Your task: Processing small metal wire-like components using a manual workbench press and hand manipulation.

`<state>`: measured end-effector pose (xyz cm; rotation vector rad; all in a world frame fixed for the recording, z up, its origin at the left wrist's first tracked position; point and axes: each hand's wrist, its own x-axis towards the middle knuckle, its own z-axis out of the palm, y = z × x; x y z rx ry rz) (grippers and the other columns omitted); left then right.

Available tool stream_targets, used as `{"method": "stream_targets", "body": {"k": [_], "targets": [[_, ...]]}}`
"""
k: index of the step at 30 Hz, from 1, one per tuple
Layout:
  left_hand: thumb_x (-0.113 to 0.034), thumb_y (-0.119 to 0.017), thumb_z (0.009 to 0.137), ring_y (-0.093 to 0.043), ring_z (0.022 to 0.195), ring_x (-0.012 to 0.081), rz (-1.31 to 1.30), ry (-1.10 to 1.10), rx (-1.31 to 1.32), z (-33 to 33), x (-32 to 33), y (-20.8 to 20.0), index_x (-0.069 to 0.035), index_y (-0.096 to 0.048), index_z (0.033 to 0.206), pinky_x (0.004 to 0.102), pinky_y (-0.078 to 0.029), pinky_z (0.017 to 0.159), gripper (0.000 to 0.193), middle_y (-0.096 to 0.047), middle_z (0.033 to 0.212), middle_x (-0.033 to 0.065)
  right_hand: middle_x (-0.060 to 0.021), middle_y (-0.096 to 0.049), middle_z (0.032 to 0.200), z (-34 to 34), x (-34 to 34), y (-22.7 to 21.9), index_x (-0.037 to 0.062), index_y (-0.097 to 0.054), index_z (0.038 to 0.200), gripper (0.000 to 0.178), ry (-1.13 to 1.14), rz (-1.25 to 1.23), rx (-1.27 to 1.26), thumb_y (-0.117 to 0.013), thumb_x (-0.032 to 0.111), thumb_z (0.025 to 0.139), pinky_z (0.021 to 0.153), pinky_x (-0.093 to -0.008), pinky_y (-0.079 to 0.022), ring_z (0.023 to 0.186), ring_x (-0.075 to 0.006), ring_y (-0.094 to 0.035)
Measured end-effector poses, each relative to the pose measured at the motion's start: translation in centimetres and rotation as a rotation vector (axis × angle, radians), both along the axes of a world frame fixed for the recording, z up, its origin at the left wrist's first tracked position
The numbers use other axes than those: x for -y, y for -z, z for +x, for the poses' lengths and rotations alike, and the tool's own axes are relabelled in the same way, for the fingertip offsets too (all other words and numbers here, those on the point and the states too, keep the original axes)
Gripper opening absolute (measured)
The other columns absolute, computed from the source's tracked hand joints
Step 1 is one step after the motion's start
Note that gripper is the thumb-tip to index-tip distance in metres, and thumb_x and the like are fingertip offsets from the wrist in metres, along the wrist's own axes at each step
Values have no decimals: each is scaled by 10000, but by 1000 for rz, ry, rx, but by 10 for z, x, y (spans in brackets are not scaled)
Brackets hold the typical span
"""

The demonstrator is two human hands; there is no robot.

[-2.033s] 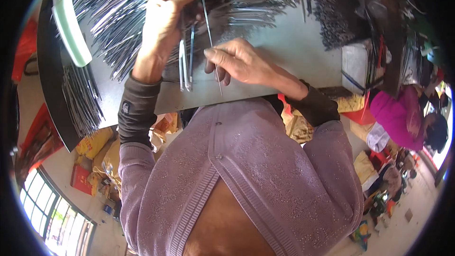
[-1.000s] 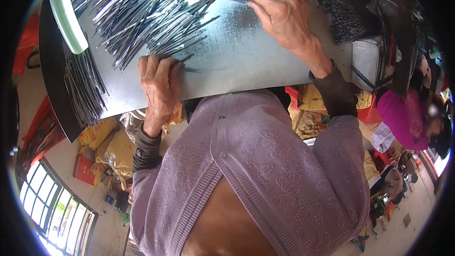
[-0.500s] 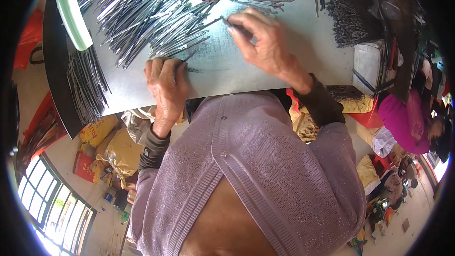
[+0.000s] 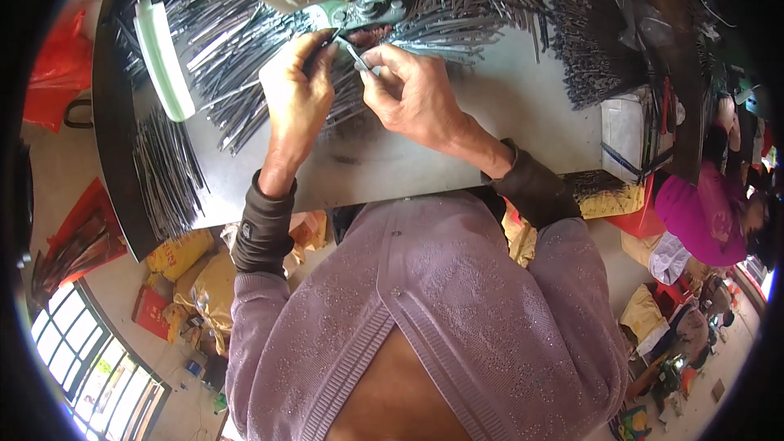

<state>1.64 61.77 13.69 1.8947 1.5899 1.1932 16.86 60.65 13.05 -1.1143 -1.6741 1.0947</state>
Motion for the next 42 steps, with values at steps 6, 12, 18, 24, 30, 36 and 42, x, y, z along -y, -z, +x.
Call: {"method": "stream_targets", "body": {"k": [6, 12, 18, 24, 30, 36, 42], "targets": [[42, -577, 726, -566, 620, 292, 26, 21, 88, 5, -3, 5, 14, -598, 869, 333, -443, 589, 147, -565, 699, 162, 75, -464, 594, -1, -11, -1, -18, -568, 886, 115, 42, -53, -54, -534, -27, 777, 415, -154, -278, 498, 32, -348], [58, -577, 712, -523, 564, 280, 151, 46, 45, 6, -6, 9, -14, -584, 880, 342, -421, 533, 183, -509, 650, 130, 72, -478, 621, -2, -14, 2, -23, -572, 908, 134, 52, -70, -73, -533, -24, 780, 424, -147, -294, 519, 32, -369], [69, -572, 717, -501, 547, 226, 170, 24, -260, 5, -3, 7, -26, -602, 904, 305, -413, 521, 211, -477, 638, 93, 21, -530, 587, -1, -17, 3, -43, -558, 854, 93, 66, -147, -111, -551, -5, 769, 447, -198, -363, 534, -4, -435], [68, -568, 709, -519, 582, 246, 218, 13, -201, 10, -13, 6, -29, -601, 908, 319, -419, 528, 224, -499, 652, 93, -9, -594, 684, -3, -25, -2, -43, -570, 845, 80, 87, -132, -161, -546, -8, 777, 522, -194, -414, 616, -15, -498], [63, -549, 608, -517, 666, 312, 259, 52, -98, 16, -27, 8, 0, -568, 850, 383, -419, 580, 250, -509, 697, 145, -20, -618, 719, -2, -34, -2, -26, -581, 845, 75, 135, -125, -196, -534, -19, 788, 552, -190, -427, 631, -30, -527], [59, -557, 604, -521, 670, 311, 262, 59, -98, 15, -30, 12, -1, -568, 838, 386, -428, 590, 242, -517, 700, 144, -38, -633, 755, -2, -34, -4, -32, -589, 878, 105, 137, -117, -179, -529, -16, 793, 579, -188, -445, 666, -41, -551], [30, -573, 605, -510, 654, 301, 282, 36, -155, 14, -30, 16, -20, -567, 825, 382, -422, 575, 225, -492, 683, 128, -22, -625, 739, -4, -33, 1, -28, -592, 882, 110, 155, -110, -190, -528, -15, 794, 557, -178, -432, 643, -30, -540]]}}
